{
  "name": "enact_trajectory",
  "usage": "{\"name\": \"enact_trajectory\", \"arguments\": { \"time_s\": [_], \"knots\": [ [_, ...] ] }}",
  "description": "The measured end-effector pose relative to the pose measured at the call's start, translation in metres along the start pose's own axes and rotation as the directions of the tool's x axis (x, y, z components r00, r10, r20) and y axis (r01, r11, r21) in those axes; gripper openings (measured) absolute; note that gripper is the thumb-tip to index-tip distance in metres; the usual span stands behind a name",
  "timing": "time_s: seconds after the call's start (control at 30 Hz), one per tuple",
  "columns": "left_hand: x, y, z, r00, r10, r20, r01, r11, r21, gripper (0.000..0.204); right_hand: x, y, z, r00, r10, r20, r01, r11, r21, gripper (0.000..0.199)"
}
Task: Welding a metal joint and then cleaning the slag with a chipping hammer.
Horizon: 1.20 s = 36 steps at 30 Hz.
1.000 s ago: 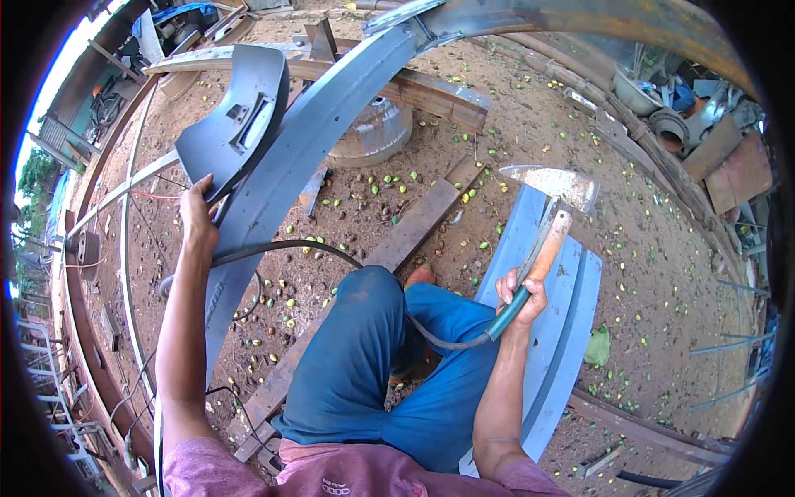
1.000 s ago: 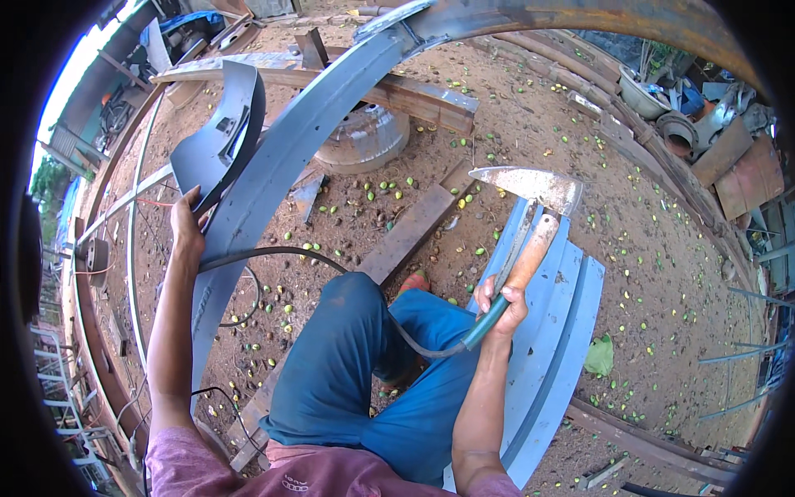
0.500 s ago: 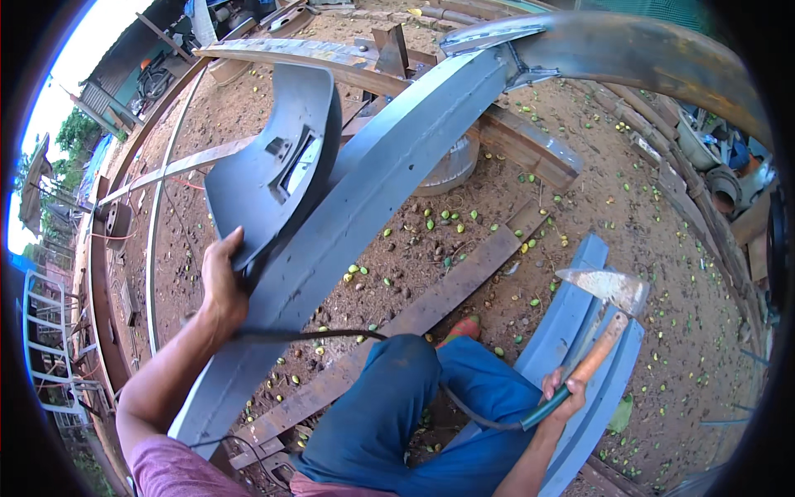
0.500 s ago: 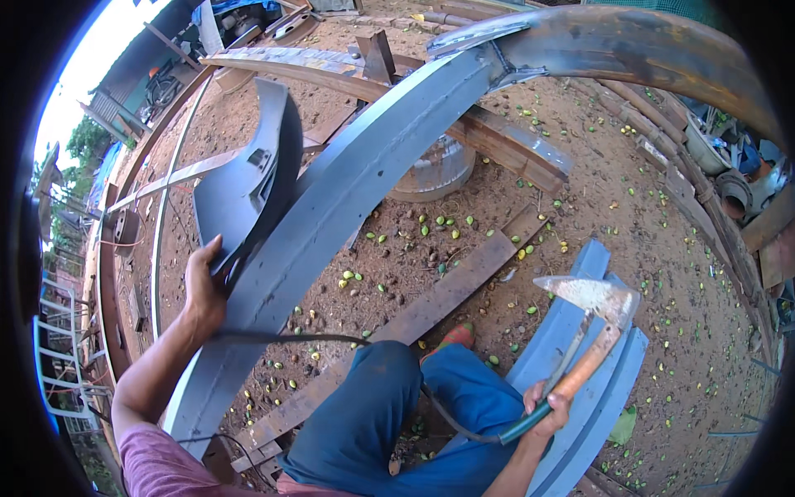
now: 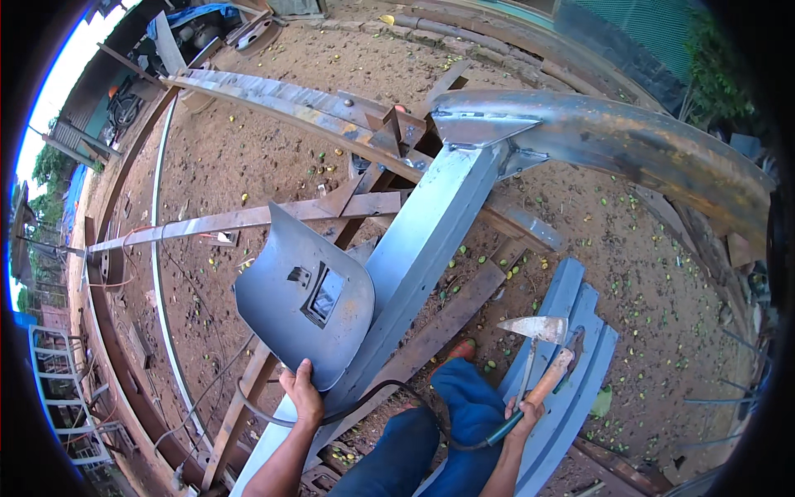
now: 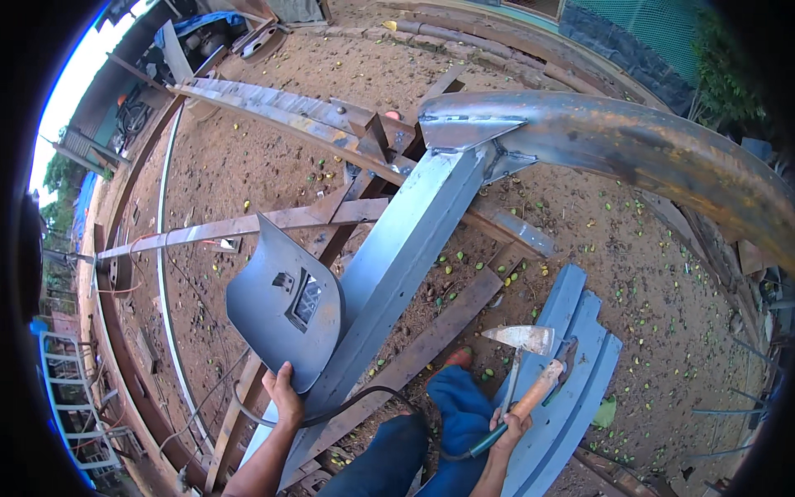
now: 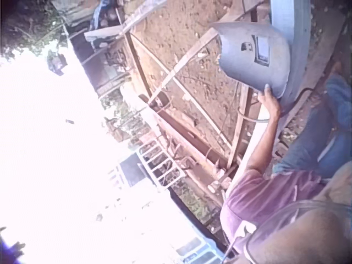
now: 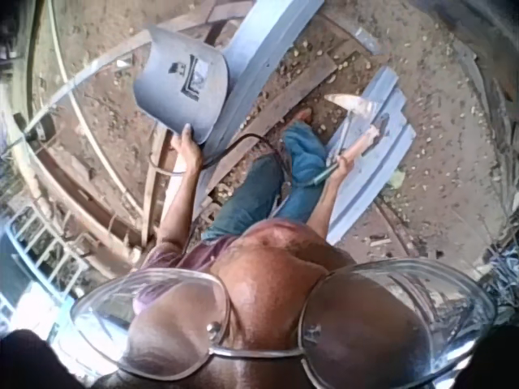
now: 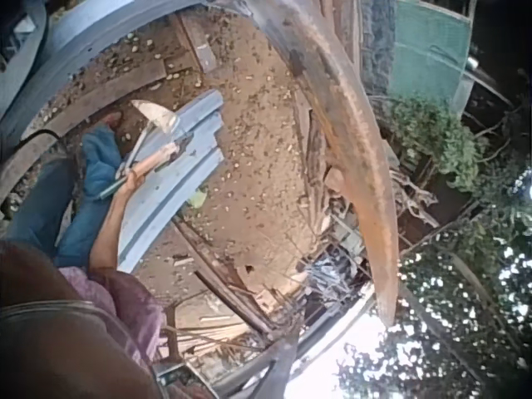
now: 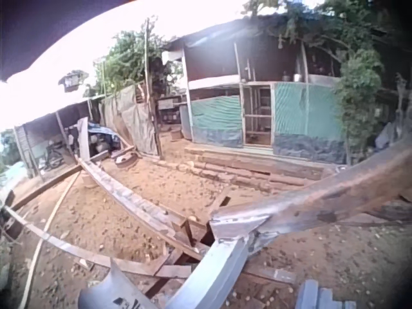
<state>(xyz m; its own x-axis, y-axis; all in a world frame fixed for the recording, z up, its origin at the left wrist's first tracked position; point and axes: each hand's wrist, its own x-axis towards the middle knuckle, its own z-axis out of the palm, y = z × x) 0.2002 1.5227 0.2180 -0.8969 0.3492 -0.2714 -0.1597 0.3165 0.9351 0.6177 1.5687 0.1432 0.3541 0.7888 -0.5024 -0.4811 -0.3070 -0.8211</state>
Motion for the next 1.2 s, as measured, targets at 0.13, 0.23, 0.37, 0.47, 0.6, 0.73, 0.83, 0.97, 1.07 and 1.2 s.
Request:
{"name": "enact_trajectory", "arguments": {
  "time_s": [0.13,0.23,0.37,0.47,0.6,0.73,0.83,0.97,1.07,1.2],
  "knots": [
    [0.002,0.006,0.005,0.999,-0.045,-0.029,0.044,0.999,-0.028,0.017,-0.041,-0.049,0.03,0.995,0.091,-0.037,-0.091,0.996,-0.012,0.024],
    [0.008,0.008,0.003,0.99,-0.099,-0.105,0.093,0.994,-0.062,0.021,-0.055,-0.092,0.052,0.991,0.132,-0.028,-0.133,0.991,-0.032,0.024],
    [0.016,0.016,0.013,0.986,-0.079,-0.148,0.09,0.993,0.07,0.024,-0.055,-0.139,0.068,0.974,0.219,-0.053,-0.224,0.969,-0.105,0.024],
    [0.021,0.046,0.022,0.949,-0.069,-0.307,0.127,0.977,0.171,0.027,-0.048,-0.176,0.083,0.968,0.249,-0.031,-0.25,0.959,-0.129,0.024],
    [0.081,0.042,0.035,0.931,-0.054,-0.361,0.167,0.942,0.291,0.027,-0.021,-0.202,0.08,0.961,0.249,-0.121,-0.266,0.953,-0.148,0.026],
    [0.121,0.062,0.141,0.87,-0.21,-0.446,0.238,0.971,0.006,0.037,0.007,-0.231,0.078,0.972,0.204,-0.113,-0.224,0.952,-0.207,0.023],
    [0.168,0.033,0.208,0.862,-0.075,-0.501,0.205,0.956,0.209,0.042,0.024,-0.229,0.067,0.972,0.17,-0.159,-0.205,0.95,-0.236,0.024],
    [0.245,0.012,0.223,0.839,-0.209,-0.502,0.298,0.949,0.103,0.043,0.026,-0.218,0.083,0.966,0.24,-0.096,-0.255,0.946,-0.2,0.025],
    [0.204,0.02,0.271,0.811,-0.481,-0.333,0.481,0.872,-0.089,0.044,0.006,-0.225,0.068,0.949,0.276,-0.154,-0.305,0.924,-0.229,0.03],
    [0.197,0.04,0.236,0.779,-0.624,-0.064,0.614,0.779,-0.127,0.054,-0.024,-0.22,0.075,0.944,0.3,-0.137,-0.326,0.912,-0.247,0.024]
  ]
}}
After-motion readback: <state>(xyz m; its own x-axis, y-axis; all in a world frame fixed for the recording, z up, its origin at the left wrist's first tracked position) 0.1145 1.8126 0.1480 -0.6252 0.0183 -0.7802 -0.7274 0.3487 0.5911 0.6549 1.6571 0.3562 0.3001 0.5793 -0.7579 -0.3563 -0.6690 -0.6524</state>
